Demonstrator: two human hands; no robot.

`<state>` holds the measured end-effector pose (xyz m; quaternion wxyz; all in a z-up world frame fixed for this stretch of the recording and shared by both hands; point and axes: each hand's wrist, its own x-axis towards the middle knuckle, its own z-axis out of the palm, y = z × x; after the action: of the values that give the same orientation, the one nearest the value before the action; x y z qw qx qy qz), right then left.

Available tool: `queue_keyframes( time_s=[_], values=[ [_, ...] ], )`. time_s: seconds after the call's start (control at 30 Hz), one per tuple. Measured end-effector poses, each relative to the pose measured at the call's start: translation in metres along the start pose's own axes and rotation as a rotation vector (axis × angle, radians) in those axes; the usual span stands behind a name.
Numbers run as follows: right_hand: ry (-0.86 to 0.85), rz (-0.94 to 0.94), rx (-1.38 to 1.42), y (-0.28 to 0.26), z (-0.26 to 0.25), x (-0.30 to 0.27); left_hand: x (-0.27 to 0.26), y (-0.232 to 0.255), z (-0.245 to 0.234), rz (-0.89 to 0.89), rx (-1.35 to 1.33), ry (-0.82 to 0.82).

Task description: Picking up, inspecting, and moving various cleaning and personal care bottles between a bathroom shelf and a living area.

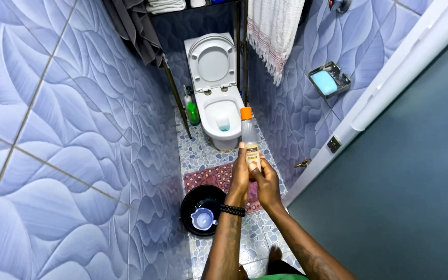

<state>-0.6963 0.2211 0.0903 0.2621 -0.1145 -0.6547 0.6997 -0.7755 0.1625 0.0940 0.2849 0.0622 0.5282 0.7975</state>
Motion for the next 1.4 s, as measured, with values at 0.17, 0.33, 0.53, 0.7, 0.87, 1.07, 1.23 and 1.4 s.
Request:
queue_keyframes(
  time_s=[0.17,0.33,0.53,0.7,0.87,1.07,1.23,1.4],
  values=[
    [-0.009,-0.005,0.027,-0.003,0.001,0.035,0.026,0.019,-0.002,0.142,-0.027,-0.012],
    [-0.035,-0.005,-0.039,0.002,-0.008,0.083,0.059,0.054,0.001,0.244,0.069,-0.072],
    [-0.13,0.039,-0.115,-0.025,-0.02,0.148,0.107,0.082,0.016,0.298,0.079,-0.049],
    [-0.083,-0.048,-0.255,-0.044,-0.042,0.21,0.146,0.105,0.028,0.408,0.098,-0.026],
    [-0.084,-0.134,-0.309,-0.076,-0.034,0.265,0.175,0.127,0.036,0.444,0.039,-0.045],
    [-0.169,-0.243,-0.329,-0.108,-0.018,0.312,0.195,0.163,0.052,0.506,0.158,0.018],
    [-0.175,-0.351,-0.293,-0.114,-0.01,0.345,0.218,0.187,0.057,0.556,0.2,-0.002],
    [-0.137,-0.406,-0.334,-0.13,0.002,0.382,0.244,0.218,0.06,0.601,0.229,-0.033]
  ],
)
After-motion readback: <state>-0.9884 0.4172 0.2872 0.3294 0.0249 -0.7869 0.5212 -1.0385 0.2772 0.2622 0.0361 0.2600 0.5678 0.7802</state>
